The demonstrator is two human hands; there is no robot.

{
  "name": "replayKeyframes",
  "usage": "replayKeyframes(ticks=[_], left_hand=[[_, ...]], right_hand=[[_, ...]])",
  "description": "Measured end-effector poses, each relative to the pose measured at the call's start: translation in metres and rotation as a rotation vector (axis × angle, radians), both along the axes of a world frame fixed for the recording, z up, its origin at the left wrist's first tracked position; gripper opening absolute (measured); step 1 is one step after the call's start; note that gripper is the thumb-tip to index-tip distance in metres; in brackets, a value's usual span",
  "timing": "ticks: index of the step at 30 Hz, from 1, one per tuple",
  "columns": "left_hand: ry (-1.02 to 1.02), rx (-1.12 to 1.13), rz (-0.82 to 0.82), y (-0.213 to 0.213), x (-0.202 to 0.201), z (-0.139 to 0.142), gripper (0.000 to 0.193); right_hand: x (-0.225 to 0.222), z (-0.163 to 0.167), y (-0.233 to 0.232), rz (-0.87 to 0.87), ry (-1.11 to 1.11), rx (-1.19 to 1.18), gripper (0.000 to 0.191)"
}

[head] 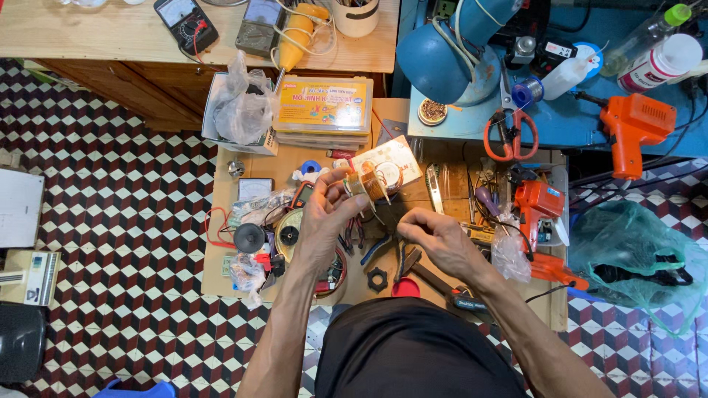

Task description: The person winds copper wire around a small rectangular core with laminated metal plates, using both hands to guide and tension the wire. The person repeatedly rotates the core and adjusts the wire placement to build up the coil layer by layer.

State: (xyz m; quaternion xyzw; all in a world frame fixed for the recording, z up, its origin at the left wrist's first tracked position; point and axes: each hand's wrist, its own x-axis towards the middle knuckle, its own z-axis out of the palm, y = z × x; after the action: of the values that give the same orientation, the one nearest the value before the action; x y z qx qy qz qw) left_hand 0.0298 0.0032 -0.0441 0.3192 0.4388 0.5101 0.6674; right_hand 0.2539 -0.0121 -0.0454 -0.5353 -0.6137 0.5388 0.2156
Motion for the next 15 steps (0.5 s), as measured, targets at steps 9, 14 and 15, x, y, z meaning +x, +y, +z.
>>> replayKeyframes(ticks=[9,14,15], left_hand=[[0.143,0.000,-0.333,-0.030,-0.001,0.025,0.070],[0.215,0.004,-0.239,-0.025,0.001,0.013,0.069],[0.223,0.014,-0.230,-0.023,0.002,0.010,0.069]], right_hand=[[0.000,0.028,0.077,0.092,-0.003,0.174,0.026],[-0.002,0.072,0.052,0.131,-0.063,0.423,0.021],[-0.002,0.077,0.045,0.145,-0.071,0.468,0.020]])
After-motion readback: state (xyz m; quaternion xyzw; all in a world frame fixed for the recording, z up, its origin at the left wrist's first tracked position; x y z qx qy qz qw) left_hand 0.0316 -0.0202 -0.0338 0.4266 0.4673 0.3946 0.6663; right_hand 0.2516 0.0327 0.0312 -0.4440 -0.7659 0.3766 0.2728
